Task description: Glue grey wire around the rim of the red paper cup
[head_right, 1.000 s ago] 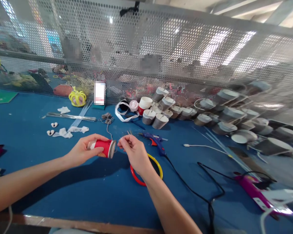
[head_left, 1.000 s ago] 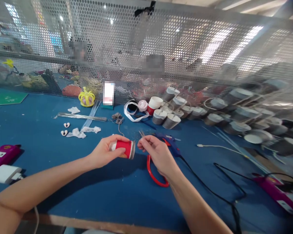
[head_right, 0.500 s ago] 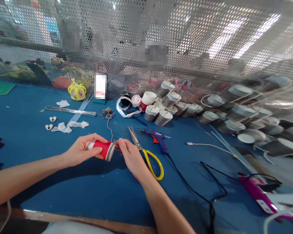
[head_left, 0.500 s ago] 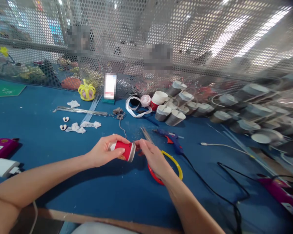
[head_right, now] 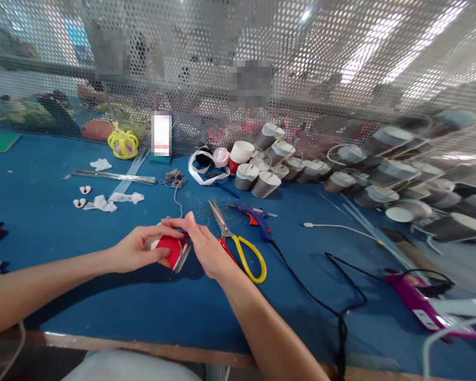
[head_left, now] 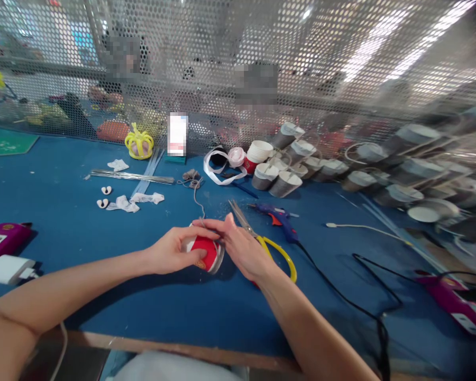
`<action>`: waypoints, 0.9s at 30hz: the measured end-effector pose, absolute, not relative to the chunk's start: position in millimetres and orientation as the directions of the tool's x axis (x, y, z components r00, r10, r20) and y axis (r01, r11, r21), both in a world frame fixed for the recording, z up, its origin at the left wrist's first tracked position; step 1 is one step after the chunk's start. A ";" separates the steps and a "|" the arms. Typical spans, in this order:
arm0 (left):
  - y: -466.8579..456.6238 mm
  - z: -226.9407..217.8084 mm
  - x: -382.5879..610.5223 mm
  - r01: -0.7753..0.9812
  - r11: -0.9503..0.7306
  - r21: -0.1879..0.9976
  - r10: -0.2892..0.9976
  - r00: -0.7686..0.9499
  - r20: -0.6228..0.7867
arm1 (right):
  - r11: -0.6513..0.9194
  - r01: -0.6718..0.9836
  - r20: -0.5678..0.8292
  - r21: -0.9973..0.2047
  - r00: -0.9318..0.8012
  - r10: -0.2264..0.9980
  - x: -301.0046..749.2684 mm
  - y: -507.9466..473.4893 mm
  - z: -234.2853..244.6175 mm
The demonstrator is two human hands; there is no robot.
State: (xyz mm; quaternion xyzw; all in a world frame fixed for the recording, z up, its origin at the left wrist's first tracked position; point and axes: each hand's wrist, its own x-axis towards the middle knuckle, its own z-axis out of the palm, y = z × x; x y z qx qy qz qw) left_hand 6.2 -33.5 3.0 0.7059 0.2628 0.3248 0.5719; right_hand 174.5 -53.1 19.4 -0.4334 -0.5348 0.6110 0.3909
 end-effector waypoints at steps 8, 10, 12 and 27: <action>-33.8 2.2 9.2 0.186 -0.217 0.958 0.806 0.587 0.069 | -0.094 0.164 -0.137 -0.982 -0.274 0.952 168.9 -45.8 18.3; -34.0 4.6 9.2 0.204 -0.201 0.958 0.822 0.567 0.052 | -0.072 0.200 -0.122 -0.977 -0.253 0.960 171.0 -42.8 14.7; -33.8 6.7 8.7 0.191 -0.157 0.969 0.835 0.550 0.027 | -0.048 0.238 -0.092 -0.970 -0.180 0.979 174.9 -40.3 10.9; -27.3 -0.6 5.3 0.136 -0.104 0.985 0.910 0.412 0.039 | -0.095 0.721 0.298 -0.686 0.397 0.868 295.4 -28.9 29.1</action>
